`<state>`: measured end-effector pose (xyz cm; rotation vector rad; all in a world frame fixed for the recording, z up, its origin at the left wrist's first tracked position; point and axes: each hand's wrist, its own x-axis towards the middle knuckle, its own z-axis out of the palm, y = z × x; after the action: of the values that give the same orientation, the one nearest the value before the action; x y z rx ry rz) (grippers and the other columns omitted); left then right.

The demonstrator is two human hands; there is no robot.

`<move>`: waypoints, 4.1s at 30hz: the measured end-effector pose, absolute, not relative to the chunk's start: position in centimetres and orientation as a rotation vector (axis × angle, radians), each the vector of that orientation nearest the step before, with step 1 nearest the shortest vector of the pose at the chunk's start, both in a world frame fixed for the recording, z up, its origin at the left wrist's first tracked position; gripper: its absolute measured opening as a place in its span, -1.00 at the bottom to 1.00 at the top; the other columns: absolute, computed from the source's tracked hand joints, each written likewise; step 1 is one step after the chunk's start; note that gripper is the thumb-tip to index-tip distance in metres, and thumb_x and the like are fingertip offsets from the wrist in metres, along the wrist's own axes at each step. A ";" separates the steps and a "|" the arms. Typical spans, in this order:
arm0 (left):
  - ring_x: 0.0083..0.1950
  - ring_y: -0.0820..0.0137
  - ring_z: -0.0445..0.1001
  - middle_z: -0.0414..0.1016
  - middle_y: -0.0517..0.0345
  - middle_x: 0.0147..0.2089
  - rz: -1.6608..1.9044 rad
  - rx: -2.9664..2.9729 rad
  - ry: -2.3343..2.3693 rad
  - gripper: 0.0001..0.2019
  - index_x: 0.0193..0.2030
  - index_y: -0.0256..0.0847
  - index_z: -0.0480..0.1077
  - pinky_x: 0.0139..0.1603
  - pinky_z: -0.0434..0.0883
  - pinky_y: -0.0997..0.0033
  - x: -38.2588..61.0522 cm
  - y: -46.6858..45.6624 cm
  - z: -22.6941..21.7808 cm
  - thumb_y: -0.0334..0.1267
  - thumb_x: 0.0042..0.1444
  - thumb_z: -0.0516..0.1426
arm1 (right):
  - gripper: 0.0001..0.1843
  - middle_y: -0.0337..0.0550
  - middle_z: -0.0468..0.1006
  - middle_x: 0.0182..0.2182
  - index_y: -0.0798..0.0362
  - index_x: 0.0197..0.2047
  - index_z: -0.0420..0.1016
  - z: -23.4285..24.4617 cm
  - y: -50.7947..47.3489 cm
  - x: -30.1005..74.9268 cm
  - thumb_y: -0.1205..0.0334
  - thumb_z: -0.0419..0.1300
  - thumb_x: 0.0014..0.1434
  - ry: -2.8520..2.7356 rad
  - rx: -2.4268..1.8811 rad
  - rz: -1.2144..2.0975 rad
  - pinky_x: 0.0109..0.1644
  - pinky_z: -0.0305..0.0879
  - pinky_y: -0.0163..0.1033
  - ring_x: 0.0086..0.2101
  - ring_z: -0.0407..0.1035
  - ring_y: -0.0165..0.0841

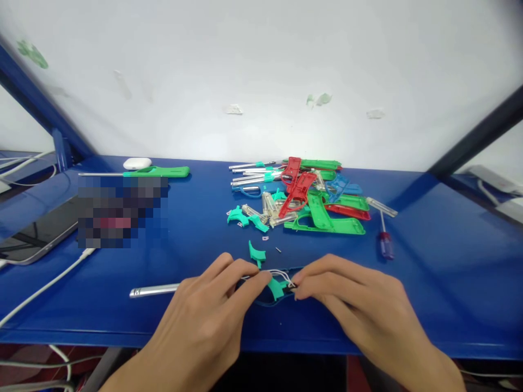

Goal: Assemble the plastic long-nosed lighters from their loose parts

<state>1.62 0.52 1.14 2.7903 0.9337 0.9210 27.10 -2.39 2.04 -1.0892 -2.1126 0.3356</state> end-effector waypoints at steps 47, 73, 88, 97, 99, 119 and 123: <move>-0.08 0.31 0.63 0.60 0.04 0.00 0.930 2.833 0.884 -0.68 0.18 -0.03 0.53 -0.08 0.62 0.34 1.8 2.2 1.6 -0.33 0.41 0.06 | -0.62 -0.27 0.69 -0.07 -0.14 0.04 0.59 1.1 -1.9 27.5 0.46 0.03 0.49 -2.186 -1.165 0.265 -0.09 0.49 -0.32 -0.15 0.61 -0.38; -0.06 0.42 0.58 0.53 0.10 0.04 0.876 2.842 0.909 -0.51 0.20 -0.14 0.41 -0.03 0.51 0.46 1.4 1.9 1.3 -0.67 0.31 -0.06 | -0.59 -0.22 0.67 -0.07 -0.13 0.03 0.59 1.4 -1.9 27.2 0.51 0.01 0.45 -2.183 -1.182 0.288 -0.11 0.47 -0.34 -0.17 0.61 -0.38; 0.03 0.43 0.57 0.55 0.11 0.08 0.864 2.858 0.910 -0.53 0.23 -0.14 0.42 0.12 0.49 0.46 0.9 1.9 0.8 -0.64 0.37 -0.05 | -0.58 -0.30 0.62 -0.03 -0.17 0.08 0.49 1.3 -2.2 27.4 0.56 0.05 0.44 -2.180 -1.153 0.307 -0.12 0.38 -0.38 -0.14 0.56 -0.43; 0.04 0.48 0.50 0.52 0.10 0.10 0.925 2.808 0.832 -0.54 0.25 -0.21 0.43 0.13 0.43 0.51 0.8 1.8 0.9 -0.68 0.37 -0.01 | -0.57 -0.34 0.60 -0.02 -0.17 0.09 0.45 1.1 -2.1 27.4 0.58 0.06 0.43 -2.172 -1.130 0.285 -0.06 0.37 -0.42 -0.11 0.54 -0.46; 0.07 0.47 0.49 0.54 0.11 0.09 0.930 2.793 0.811 -0.57 0.22 -0.22 0.44 0.17 0.40 0.50 0.8 1.8 1.0 -0.68 0.37 0.01 | -0.57 -0.35 0.61 -0.02 -0.17 0.09 0.45 1.1 -2.2 27.4 0.58 0.06 0.43 -2.180 -1.127 0.267 -0.04 0.37 -0.40 -0.10 0.54 -0.45; 0.04 0.45 0.47 0.49 0.12 0.08 0.850 2.759 0.845 -0.52 0.25 -0.12 0.43 0.04 0.43 0.47 1.2 1.8 1.2 -0.66 0.39 -0.03 | -0.58 -0.32 0.61 -0.01 -0.17 0.10 0.44 1.1 -2.1 27.5 0.56 0.05 0.45 -2.199 -1.132 0.290 0.01 0.37 -0.31 -0.08 0.52 -0.41; 0.02 0.48 0.51 0.47 0.15 0.08 0.844 2.721 0.955 -0.59 0.24 -0.05 0.46 0.03 0.45 0.54 1.2 1.4 1.2 -0.56 0.43 0.02 | -0.58 -0.31 0.61 -0.01 -0.18 0.12 0.44 1.1 -2.1 27.5 0.55 0.04 0.45 -2.208 -1.134 0.290 0.00 0.38 -0.31 -0.08 0.53 -0.40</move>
<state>1.19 1.43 1.17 2.7207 0.9546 0.8445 27.47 -2.12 1.10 -1.1343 -2.2084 0.2899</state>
